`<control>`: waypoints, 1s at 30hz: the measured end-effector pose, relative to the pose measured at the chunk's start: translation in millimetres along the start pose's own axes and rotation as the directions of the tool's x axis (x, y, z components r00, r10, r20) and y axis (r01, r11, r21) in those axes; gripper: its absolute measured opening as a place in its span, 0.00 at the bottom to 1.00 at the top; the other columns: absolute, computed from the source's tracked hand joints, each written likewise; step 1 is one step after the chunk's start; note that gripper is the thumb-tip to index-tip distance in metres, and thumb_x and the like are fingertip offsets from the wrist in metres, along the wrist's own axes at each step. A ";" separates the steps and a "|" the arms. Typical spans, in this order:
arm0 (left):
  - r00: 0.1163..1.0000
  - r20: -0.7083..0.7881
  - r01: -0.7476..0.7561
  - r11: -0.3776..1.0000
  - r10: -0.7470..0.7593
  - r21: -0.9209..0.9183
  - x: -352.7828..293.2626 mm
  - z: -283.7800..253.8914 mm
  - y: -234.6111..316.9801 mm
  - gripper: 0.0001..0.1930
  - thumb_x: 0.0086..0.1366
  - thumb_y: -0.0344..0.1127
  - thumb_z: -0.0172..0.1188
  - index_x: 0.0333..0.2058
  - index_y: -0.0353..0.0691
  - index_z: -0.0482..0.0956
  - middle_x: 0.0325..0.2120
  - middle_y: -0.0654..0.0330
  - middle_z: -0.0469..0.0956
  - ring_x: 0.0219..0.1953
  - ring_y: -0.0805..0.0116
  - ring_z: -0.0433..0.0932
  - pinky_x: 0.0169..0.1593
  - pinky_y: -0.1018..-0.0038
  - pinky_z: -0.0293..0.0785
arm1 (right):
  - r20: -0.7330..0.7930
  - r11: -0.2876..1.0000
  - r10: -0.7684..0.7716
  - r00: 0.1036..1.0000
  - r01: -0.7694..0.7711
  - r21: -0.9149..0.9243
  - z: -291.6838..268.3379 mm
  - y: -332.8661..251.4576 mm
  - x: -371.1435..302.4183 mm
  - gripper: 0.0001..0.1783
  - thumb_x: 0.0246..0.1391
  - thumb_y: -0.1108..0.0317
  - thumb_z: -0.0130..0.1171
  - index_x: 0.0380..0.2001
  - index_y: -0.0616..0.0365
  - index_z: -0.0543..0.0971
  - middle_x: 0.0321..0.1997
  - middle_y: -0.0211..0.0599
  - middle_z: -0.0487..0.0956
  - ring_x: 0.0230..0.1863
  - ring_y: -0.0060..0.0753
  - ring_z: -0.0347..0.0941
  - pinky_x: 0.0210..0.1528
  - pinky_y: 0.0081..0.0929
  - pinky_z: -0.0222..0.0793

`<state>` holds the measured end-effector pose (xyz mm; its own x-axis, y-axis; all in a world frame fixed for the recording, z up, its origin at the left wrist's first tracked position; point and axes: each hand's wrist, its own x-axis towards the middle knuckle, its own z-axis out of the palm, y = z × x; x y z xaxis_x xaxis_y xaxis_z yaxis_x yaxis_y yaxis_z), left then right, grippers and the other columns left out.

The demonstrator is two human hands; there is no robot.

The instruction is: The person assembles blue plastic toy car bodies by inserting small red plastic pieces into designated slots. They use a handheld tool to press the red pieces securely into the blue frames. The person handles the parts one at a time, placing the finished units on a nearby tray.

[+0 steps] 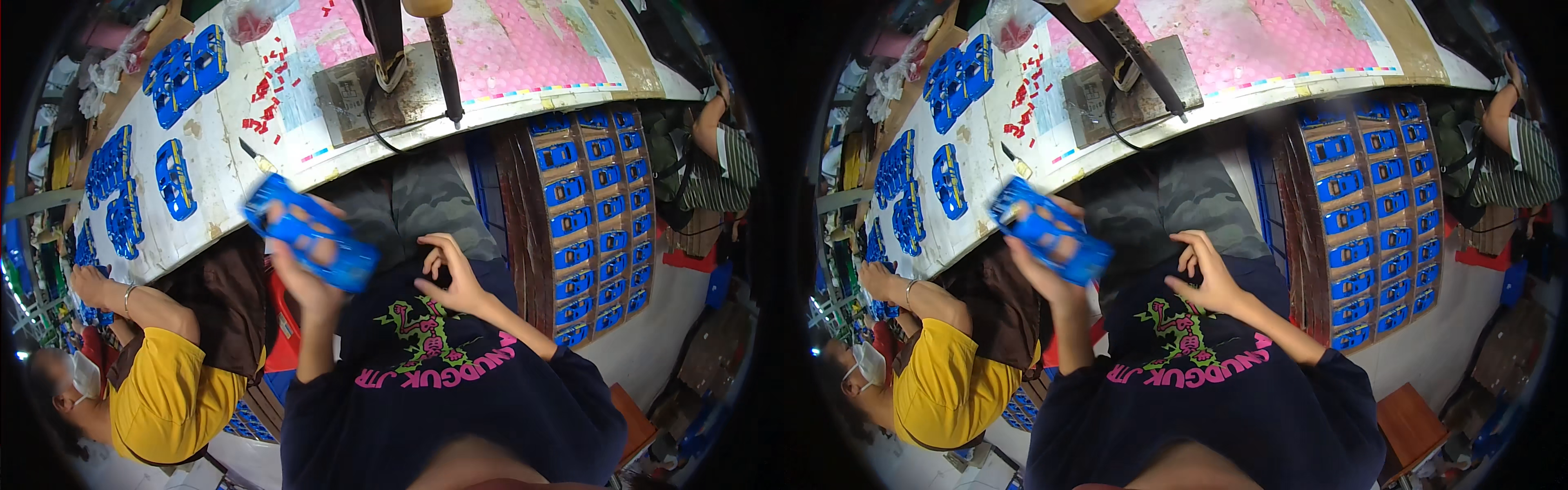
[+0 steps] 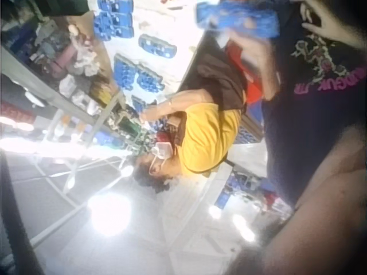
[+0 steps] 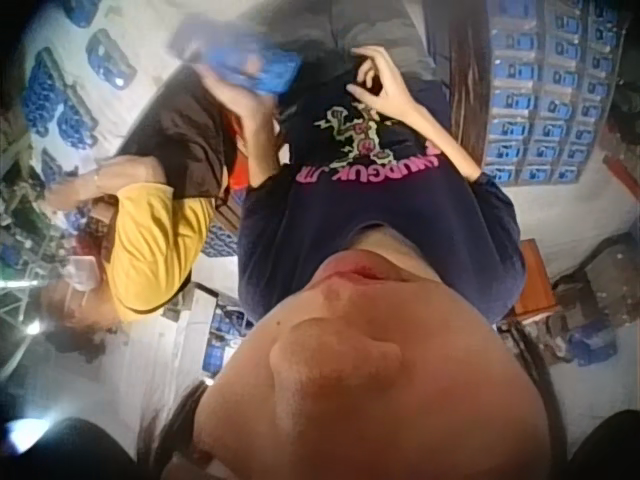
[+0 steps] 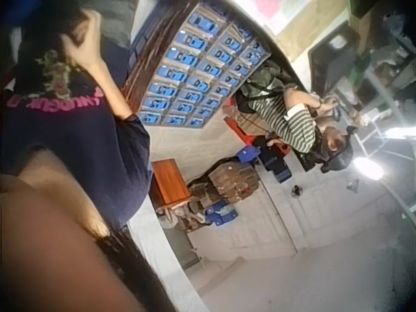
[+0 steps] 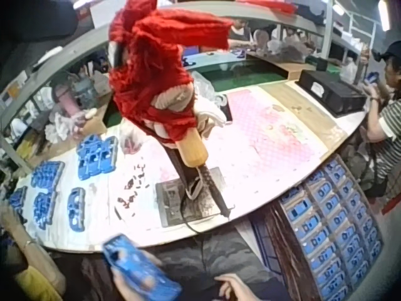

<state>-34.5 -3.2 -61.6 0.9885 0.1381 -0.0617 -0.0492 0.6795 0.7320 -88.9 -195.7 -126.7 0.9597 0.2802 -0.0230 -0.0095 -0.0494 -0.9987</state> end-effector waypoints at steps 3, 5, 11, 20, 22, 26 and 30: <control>0.951 -0.253 -0.115 0.964 0.176 0.241 50.5 0.6 57.8 0.21 0.59 0.44 0.46 0.48 0.40 0.60 0.42 0.53 0.67 0.40 0.64 0.68 0.44 0.73 0.64 | -0.063 0.989 0.070 0.996 -0.078 -0.128 -3.8 33.5 10.1 0.21 0.38 0.78 0.56 0.40 0.63 0.66 0.33 0.37 0.65 0.23 0.22 0.63 0.23 0.16 0.58; 0.924 -0.163 -0.153 0.723 0.347 0.673 86.1 -10.2 82.0 0.30 0.56 0.47 0.52 0.51 0.33 0.55 0.43 0.51 0.65 0.45 0.61 0.65 0.48 0.70 0.61 | -0.096 0.971 0.031 0.995 -0.053 -0.234 -9.8 52.8 16.2 0.18 0.38 0.77 0.55 0.38 0.62 0.67 0.31 0.37 0.64 0.21 0.22 0.63 0.22 0.17 0.57; 0.888 0.018 0.027 -0.092 0.459 0.995 145.5 -51.6 94.3 0.39 0.49 0.53 0.57 0.51 0.29 0.55 0.47 0.42 0.61 0.50 0.55 0.62 0.51 0.70 0.57 | -0.159 0.972 0.037 0.987 -0.072 -0.222 -13.7 80.7 25.3 0.12 0.40 0.77 0.53 0.33 0.62 0.70 0.27 0.35 0.65 0.16 0.19 0.61 0.19 0.15 0.56; 0.806 0.198 0.076 -0.429 0.558 0.900 154.7 -86.3 105.3 0.33 0.48 0.47 0.59 0.46 0.28 0.62 0.39 0.40 0.66 0.44 0.48 0.64 0.49 0.64 0.58 | -0.168 0.978 0.002 0.986 -0.037 -0.206 -13.8 88.8 26.4 0.07 0.40 0.80 0.51 0.28 0.62 0.71 0.26 0.34 0.66 0.14 0.18 0.59 0.18 0.14 0.54; 0.727 0.326 0.090 -0.555 0.604 0.827 156.3 -93.0 100.7 0.26 0.46 0.41 0.60 0.42 0.32 0.67 0.38 0.45 0.67 0.44 0.51 0.62 0.49 0.64 0.55 | -0.168 0.975 0.009 0.986 -0.046 -0.218 -14.8 85.6 26.5 0.07 0.40 0.80 0.51 0.27 0.62 0.71 0.26 0.34 0.66 0.14 0.18 0.58 0.18 0.14 0.54; 0.684 0.619 -0.297 -0.628 0.385 0.719 144.4 -50.5 89.3 0.14 0.45 0.33 0.58 0.35 0.44 0.75 0.41 0.55 0.67 0.47 0.56 0.60 0.50 0.65 0.53 | -0.174 0.978 0.008 0.985 -0.044 -0.206 -12.9 92.2 27.7 0.06 0.39 0.80 0.51 0.26 0.63 0.71 0.26 0.33 0.66 0.14 0.18 0.58 0.18 0.14 0.53; 0.738 0.642 -0.446 -0.566 0.205 0.694 142.5 -30.5 78.1 0.08 0.45 0.33 0.59 0.28 0.45 0.77 0.39 0.61 0.68 0.47 0.61 0.61 0.50 0.66 0.51 | -0.180 0.975 -0.002 0.984 -0.038 -0.219 -12.9 87.8 28.9 0.06 0.39 0.80 0.50 0.25 0.63 0.71 0.26 0.33 0.66 0.14 0.18 0.58 0.17 0.14 0.53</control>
<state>98.1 91.5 -33.9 0.8117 -0.2213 0.5405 -0.3138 -0.9457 0.0842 -58.4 -204.3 -214.5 0.9946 0.1032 -0.0121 0.0161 -0.2686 -0.9631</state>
